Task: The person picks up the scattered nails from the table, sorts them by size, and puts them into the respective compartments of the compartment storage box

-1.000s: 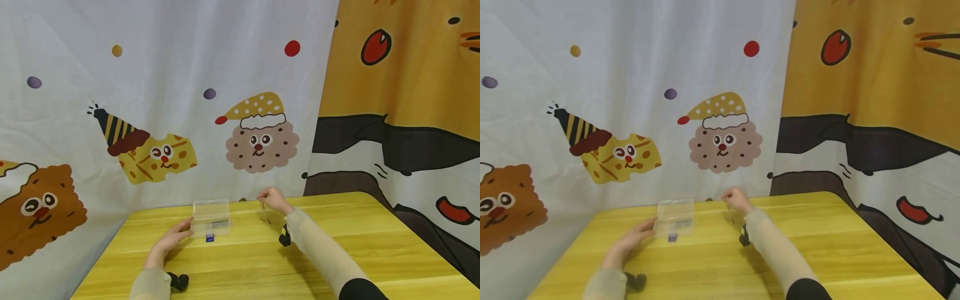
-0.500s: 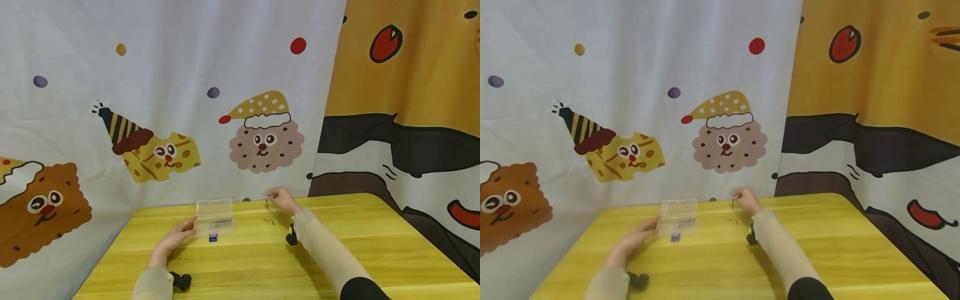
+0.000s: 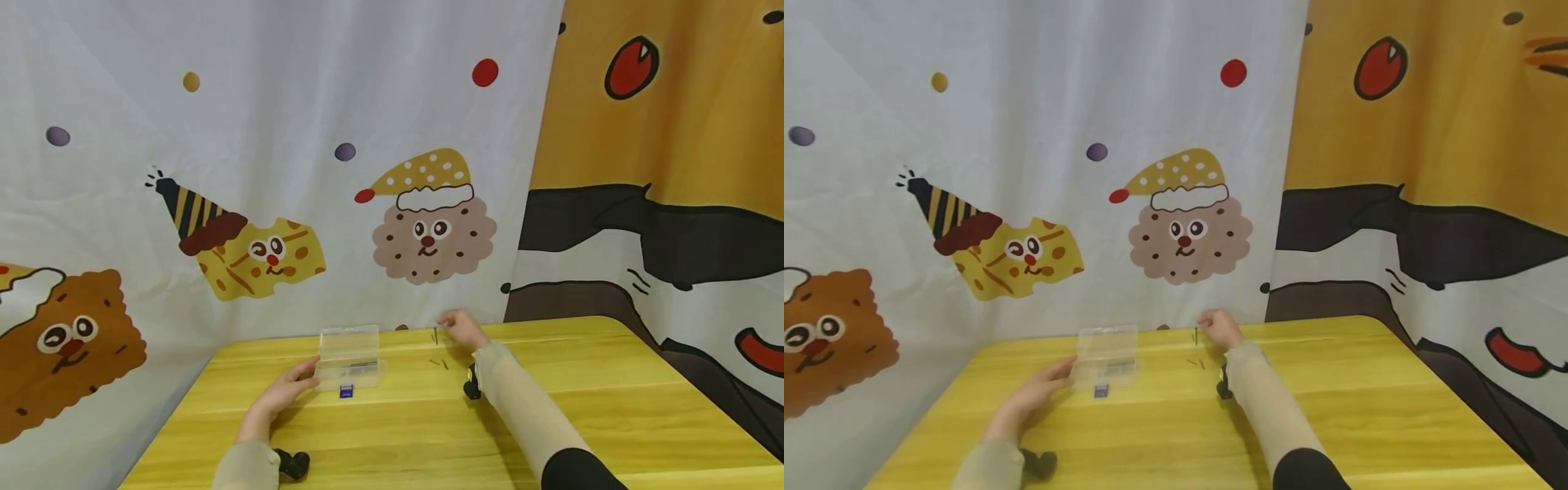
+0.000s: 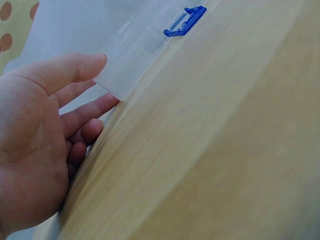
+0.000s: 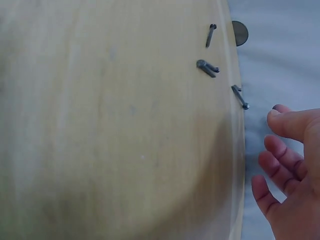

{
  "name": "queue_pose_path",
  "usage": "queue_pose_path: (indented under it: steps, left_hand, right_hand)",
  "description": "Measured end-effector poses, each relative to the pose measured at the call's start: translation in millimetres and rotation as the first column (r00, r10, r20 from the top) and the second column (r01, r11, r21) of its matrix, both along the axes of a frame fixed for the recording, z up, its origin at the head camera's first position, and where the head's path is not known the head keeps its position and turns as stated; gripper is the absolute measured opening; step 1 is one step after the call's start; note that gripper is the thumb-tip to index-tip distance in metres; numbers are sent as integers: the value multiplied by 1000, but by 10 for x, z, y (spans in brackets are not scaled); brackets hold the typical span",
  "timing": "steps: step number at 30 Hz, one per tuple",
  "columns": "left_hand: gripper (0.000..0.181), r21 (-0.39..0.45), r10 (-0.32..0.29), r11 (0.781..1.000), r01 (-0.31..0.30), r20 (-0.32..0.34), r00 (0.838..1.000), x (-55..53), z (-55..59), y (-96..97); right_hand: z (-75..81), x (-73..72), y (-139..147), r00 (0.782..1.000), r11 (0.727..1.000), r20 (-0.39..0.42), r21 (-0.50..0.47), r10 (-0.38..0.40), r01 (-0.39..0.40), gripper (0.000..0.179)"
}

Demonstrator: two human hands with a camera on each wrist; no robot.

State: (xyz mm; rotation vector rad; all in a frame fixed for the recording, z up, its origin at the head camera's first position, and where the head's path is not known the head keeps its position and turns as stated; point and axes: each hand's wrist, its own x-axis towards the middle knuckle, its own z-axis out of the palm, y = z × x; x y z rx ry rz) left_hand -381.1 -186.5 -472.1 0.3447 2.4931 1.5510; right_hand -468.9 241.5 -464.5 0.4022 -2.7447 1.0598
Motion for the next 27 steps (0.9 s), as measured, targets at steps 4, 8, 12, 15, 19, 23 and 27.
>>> queue_pose_path:
  steps: [4,8,12,15,19,23,27]
  left_hand:
    - [61,14,1,1000,-1,6,1000,0,-17,4]
    - [61,11,6,1000,-6,7,1000,2,-33,-14]
    - [61,-4,20,1000,-20,1,1000,9,-37,-31]
    - [61,-3,22,1000,-22,3,1000,19,-25,-27]
    - [61,7,21,1000,-21,9,1000,28,-5,-9]
    - [61,11,15,1000,-15,11,1000,28,8,9]
    - [61,-3,6,1000,-6,12,1000,26,12,17]
  right_hand:
    - [-28,1,12,1000,1000,13,26,15,-15,29]
    - [-50,-14,-9,999,997,21,58,46,-47,30]
    - [-49,-26,-52,997,987,-16,144,71,-68,28]
    - [-31,-20,-79,996,977,-39,204,74,-64,28]
    - [-13,-9,-97,998,955,-35,293,54,-41,30]
    - [-25,-15,-99,1000,938,18,348,5,-11,33]
    - [-52,-28,-95,999,933,36,361,-23,9,32]
